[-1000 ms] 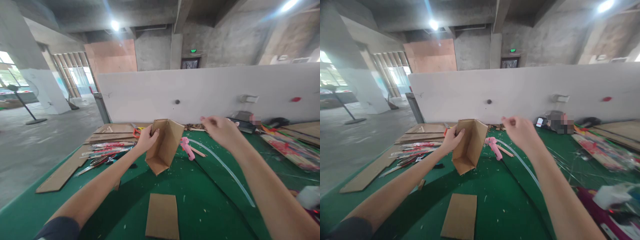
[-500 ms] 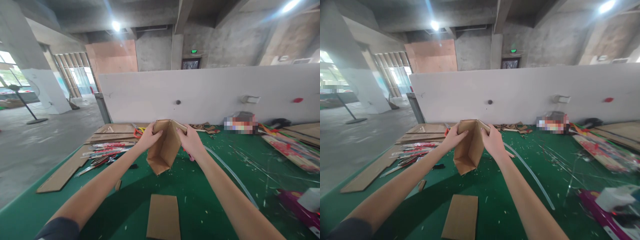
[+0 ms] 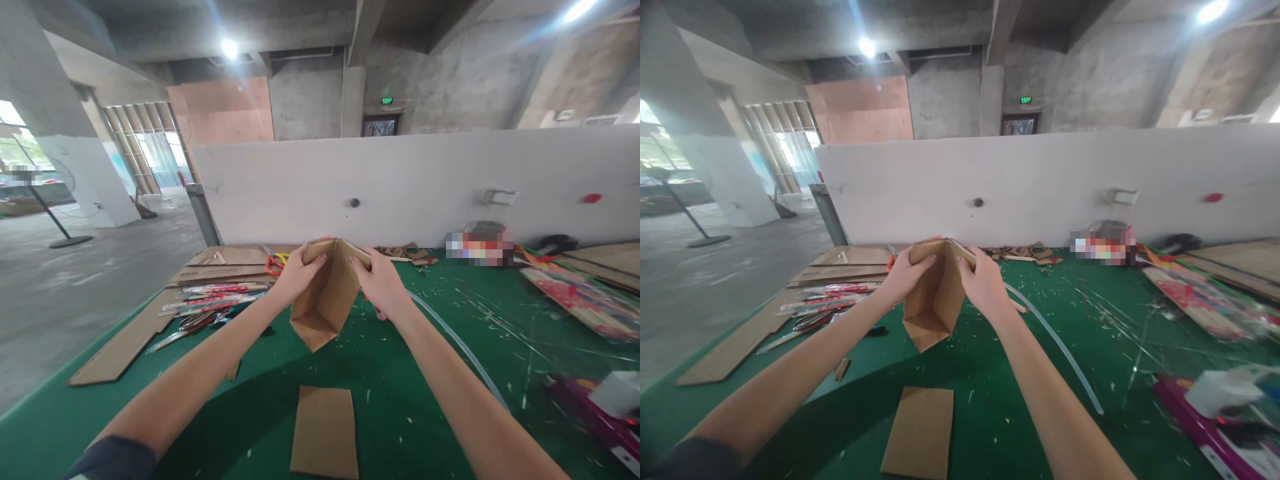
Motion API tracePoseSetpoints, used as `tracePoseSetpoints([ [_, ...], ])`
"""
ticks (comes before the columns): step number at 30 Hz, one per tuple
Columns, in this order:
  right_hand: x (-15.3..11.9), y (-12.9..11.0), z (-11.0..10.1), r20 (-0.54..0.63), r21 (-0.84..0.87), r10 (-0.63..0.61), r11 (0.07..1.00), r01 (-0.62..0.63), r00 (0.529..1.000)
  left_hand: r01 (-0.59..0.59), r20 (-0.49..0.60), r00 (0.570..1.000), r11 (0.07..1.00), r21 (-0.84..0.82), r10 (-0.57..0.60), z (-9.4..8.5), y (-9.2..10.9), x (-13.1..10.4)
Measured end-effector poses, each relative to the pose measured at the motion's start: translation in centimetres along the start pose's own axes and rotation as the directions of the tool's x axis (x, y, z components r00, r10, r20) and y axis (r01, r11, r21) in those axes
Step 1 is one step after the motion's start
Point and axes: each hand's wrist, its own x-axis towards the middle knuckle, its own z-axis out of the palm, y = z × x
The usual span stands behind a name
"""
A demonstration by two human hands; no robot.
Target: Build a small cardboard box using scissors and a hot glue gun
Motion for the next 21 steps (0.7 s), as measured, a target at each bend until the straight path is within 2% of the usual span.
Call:
tracePoseSetpoints([
  [5,0.00,-0.10,-0.01,-0.005,-0.015,0.001,1.000,-0.001,1.000,0.047,0.017,0.999,0.995,-0.083,-0.045,0.11,-0.01,-0.12],
  [11,-0.32,-0.46,0.00,-0.030,-0.039,-0.007,0.999,0.006,1.000,0.034,0.014,0.999,0.996,-0.079,-0.033,0.18,0.05,-0.14],
  [16,-0.52,-0.88,-0.04,-0.042,-0.079,0.011,0.997,-0.015,0.999,-0.001,0.014,1.000,1.000,-0.023,0.001,0.07,0.04,-0.04],
  [21,-0.40,-0.82,0.10,-0.040,-0.086,0.003,0.996,-0.007,0.999,-0.048,0.017,0.999,0.993,0.104,0.047,-0.06,0.35,-0.12],
])
